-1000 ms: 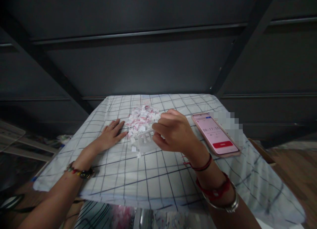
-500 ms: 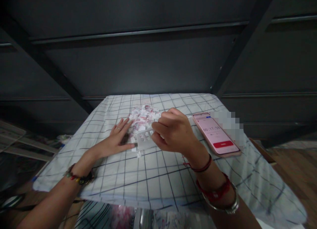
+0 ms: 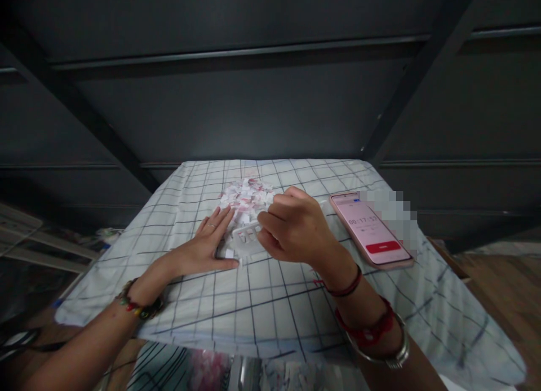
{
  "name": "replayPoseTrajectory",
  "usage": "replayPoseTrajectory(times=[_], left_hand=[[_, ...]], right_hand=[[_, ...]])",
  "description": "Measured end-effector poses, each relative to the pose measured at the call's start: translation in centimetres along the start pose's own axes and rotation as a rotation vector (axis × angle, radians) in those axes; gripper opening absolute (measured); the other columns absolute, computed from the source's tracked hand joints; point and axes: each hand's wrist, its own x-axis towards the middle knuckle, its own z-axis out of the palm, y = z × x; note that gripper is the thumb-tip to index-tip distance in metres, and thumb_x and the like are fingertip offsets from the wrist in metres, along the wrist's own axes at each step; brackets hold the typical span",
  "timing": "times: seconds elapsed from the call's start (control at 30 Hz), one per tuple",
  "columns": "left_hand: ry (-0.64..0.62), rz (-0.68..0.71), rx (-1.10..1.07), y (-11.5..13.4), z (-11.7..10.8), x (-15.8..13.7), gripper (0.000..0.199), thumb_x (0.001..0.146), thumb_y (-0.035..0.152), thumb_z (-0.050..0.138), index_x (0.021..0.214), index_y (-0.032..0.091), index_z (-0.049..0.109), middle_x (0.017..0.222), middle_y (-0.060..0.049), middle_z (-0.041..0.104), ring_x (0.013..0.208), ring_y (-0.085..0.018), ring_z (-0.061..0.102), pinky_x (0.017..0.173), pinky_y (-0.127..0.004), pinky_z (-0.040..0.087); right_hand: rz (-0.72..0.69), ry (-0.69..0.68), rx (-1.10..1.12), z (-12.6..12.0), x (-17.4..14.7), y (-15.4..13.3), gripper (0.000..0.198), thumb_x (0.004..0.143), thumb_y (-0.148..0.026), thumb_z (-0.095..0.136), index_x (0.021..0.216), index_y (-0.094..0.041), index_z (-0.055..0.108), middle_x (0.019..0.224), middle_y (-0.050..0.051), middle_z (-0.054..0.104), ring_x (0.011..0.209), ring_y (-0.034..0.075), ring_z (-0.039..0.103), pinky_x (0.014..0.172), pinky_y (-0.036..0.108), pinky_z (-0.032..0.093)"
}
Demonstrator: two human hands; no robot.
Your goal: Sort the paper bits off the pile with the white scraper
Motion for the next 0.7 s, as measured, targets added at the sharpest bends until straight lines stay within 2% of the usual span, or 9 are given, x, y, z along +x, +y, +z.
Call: replayPoseTrajectory(times=[0.13,0.4,0.53,0.7], left_hand=[[-0.015,-0.015,-0.005,0.13,-0.17,-0.07,0.109,0.072,0.064,0.059,0.145,0.018,-0.008,0.151,-0.014,-0.009,0.136,-0.033,-0.013,0.108,-0.054,0.003],[-0.007,-0.009,-0.016,-0.05,0.04,0.05,0.110,0.071,0.065,0.060,0.145,0.017,-0.007,0.151,-0.014,-0.007,0.136,-0.034,-0.012,0.108,-0.053,0.003],[-0.005,0.005,-0.005,-0.15,0.08,0.03,0.109,0.071,0.066,0.058,0.145,0.020,-0.008,0.151,-0.013,-0.008,0.136,-0.034,-0.012,0.108,-0.054,0.004],[-0.021,-0.013,0.010,0.05,-0.09,-0.03,0.109,0.071,0.065,0.059,0.145,0.015,-0.005,0.151,-0.015,-0.007,0.136,-0.033,-0.013,0.109,-0.052,0.003]], right_hand=[[-0.001,0.047,0.024,-0.24,-0.08,-0.03,0.025,0.073,-0.014,0.044,0.049,-0.018,0.051,0.045,-0.003,0.039,0.049,0.011,0.031,0.052,0.029,0.031],[-0.066,0.015,-0.053,-0.38,0.32,-0.42,0.025,0.074,-0.014,0.043,0.050,-0.019,0.049,0.046,-0.002,0.039,0.051,0.011,0.031,0.052,0.028,0.030],[-0.088,0.036,-0.058,-0.73,0.41,-0.66,0.024,0.073,-0.013,0.046,0.050,-0.018,0.051,0.046,-0.002,0.041,0.051,0.011,0.033,0.052,0.029,0.031],[-0.120,0.060,-0.034,-0.95,0.48,-0.97,0.023,0.075,-0.013,0.046,0.054,-0.017,0.055,0.047,-0.001,0.046,0.053,0.012,0.037,0.052,0.029,0.033]])
